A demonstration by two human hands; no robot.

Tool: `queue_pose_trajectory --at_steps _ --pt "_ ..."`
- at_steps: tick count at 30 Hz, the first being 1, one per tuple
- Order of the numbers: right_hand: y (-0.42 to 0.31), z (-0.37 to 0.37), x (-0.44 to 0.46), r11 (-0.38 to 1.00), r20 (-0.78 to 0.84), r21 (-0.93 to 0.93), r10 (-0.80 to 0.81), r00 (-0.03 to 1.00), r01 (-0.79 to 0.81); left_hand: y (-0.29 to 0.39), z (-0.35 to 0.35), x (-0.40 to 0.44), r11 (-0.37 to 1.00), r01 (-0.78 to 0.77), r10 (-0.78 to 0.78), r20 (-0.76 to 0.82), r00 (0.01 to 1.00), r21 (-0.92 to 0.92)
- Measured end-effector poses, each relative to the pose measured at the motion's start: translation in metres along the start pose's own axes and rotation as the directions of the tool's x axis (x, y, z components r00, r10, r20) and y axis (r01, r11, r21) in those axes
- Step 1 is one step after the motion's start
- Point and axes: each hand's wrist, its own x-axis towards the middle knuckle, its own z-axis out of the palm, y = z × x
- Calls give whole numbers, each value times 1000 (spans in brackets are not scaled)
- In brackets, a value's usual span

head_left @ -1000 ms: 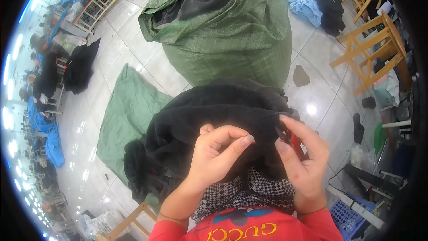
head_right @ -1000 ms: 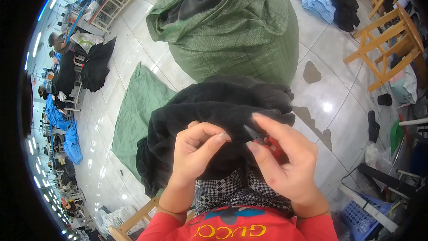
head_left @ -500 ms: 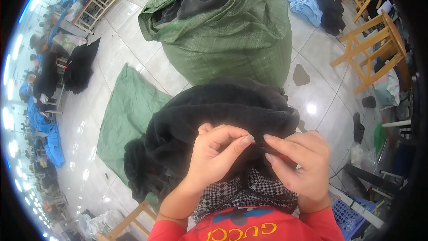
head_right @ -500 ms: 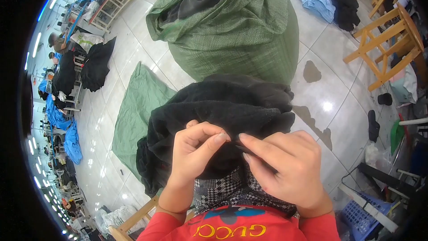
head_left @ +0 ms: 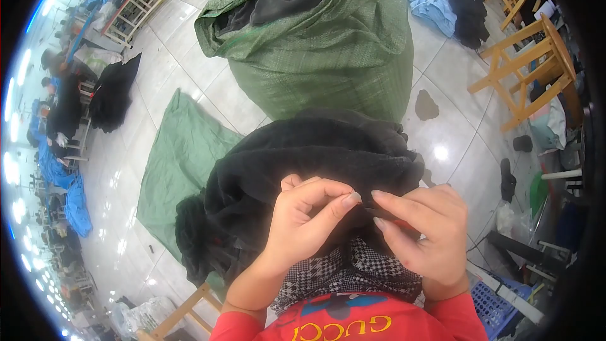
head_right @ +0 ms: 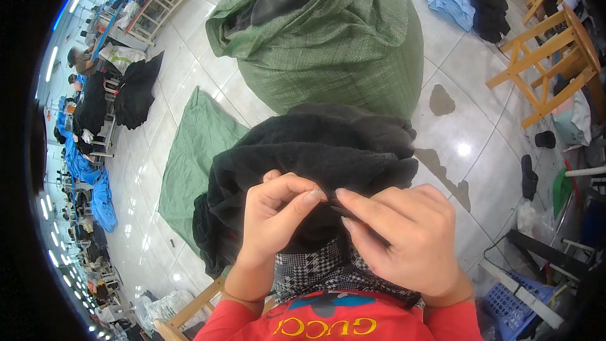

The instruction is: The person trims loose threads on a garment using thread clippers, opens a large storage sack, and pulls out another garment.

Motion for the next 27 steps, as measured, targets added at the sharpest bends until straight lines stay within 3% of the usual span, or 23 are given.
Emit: queue_pose_trajectory --at_steps 3,8,12,14,15,17,19,20,21,23,27 --pt "-1 2 0 1000 -1 -10 4 1000 -4 1 0 0 999 -26 26 -8 1000 43" --pt "1 15 -5 998 -59 51 49 997 -46 -1 3 -1 988 65 -71 -40 997 -142" --pt "5 20 -5 971 -179 172 195 964 -165 0 4 -6 995 75 -73 41 997 -65" --pt "8 22 -4 916 -225 348 291 930 -202 2 5 -5 983 114 -120 -34 992 -147" --pt "9 19 -7 895 -161 386 304 939 -224 3 2 -3 983 109 -115 -35 993 -146" --pt "10 22 -9 878 -163 429 306 938 -212 5 -6 1 986 -101 93 63 994 131" --pt "10 24 -13 861 -164 468 308 937 -201 23 -6 4 925 -188 156 119 980 331" --pt "10 24 -16 786 -121 565 382 916 -253 31 -3 6 878 -224 186 129 974 423" --pt "10 25 -20 696 -68 651 450 891 -302 31 -3 9 879 -227 191 127 973 419" --pt "11 28 -25 661 -63 697 443 894 -278 31 -2 13 755 -421 348 237 907 503" --pt "14 41 -35 581 -22 777 410 912 -243 35 -10 22 810 -332 299 147 943 483"
